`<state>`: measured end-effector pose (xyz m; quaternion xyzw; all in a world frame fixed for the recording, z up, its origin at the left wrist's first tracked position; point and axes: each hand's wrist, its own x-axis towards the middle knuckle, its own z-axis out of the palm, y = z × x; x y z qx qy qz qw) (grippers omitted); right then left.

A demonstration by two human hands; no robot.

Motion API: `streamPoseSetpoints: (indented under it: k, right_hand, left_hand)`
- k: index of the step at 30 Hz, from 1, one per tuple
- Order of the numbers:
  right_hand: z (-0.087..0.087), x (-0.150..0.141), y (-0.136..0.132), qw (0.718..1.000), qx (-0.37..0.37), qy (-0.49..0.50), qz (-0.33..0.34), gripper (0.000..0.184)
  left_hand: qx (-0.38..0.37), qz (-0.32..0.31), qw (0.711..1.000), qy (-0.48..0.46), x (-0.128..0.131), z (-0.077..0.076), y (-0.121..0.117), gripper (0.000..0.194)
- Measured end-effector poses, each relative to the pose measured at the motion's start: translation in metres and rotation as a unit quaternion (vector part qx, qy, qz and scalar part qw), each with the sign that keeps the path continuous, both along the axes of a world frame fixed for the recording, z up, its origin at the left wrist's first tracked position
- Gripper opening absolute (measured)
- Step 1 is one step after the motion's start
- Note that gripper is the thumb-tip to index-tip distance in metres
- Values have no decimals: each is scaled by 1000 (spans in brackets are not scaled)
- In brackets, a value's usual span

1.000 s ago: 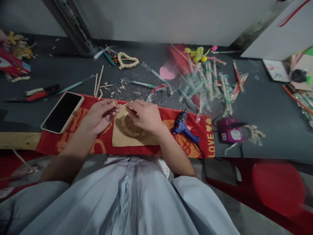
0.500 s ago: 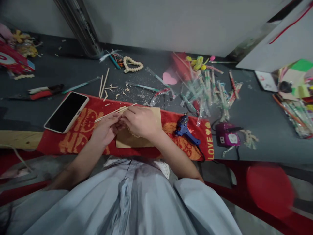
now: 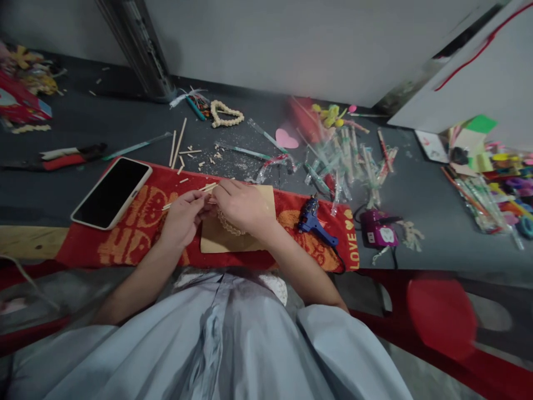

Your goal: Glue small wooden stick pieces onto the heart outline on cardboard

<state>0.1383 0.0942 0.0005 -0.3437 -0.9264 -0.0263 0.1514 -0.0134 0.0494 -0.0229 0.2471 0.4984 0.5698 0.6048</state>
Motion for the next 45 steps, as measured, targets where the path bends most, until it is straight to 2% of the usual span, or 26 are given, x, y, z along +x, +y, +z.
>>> streamPoseSetpoints:
  k: [5, 9, 14, 23, 30, 34, 39, 45]
  right_hand:
    - [-1, 0, 4, 999, 26, -27, 24, 31]
    - [3, 1, 17, 997, -19, -78, -9, 30]
    - [8, 2, 41, 980, -84, -170, -54, 29]
    - [7, 8, 66, 968, -94, -212, -93, 30]
    - [8, 10, 73, 962, -92, -227, -124, 39]
    - [8, 11, 77, 961, -91, -224, -138, 42]
    - [11, 10, 79, 962, -82, -220, -141, 32]
    - [14, 6, 80, 961, -93, -228, -128, 37]
  left_hand:
    - [17, 39, 999, 20, -1, -3, 2, 26]
    - [60, 81, 992, 72, -4, -6, 0, 28]
    - [88, 58, 986, 125, -7, -10, -3, 29]
    - [134, 86, 948, 275, -9, -17, -6, 11]
    - [124, 48, 962, 239, -8, -25, -8, 14]
    - [138, 45, 953, 265, -8, -30, -9, 15]
    - [161, 44, 940, 297, -9, -37, -9, 20]
    - [178, 39, 925, 333, -11, -43, -8, 23]
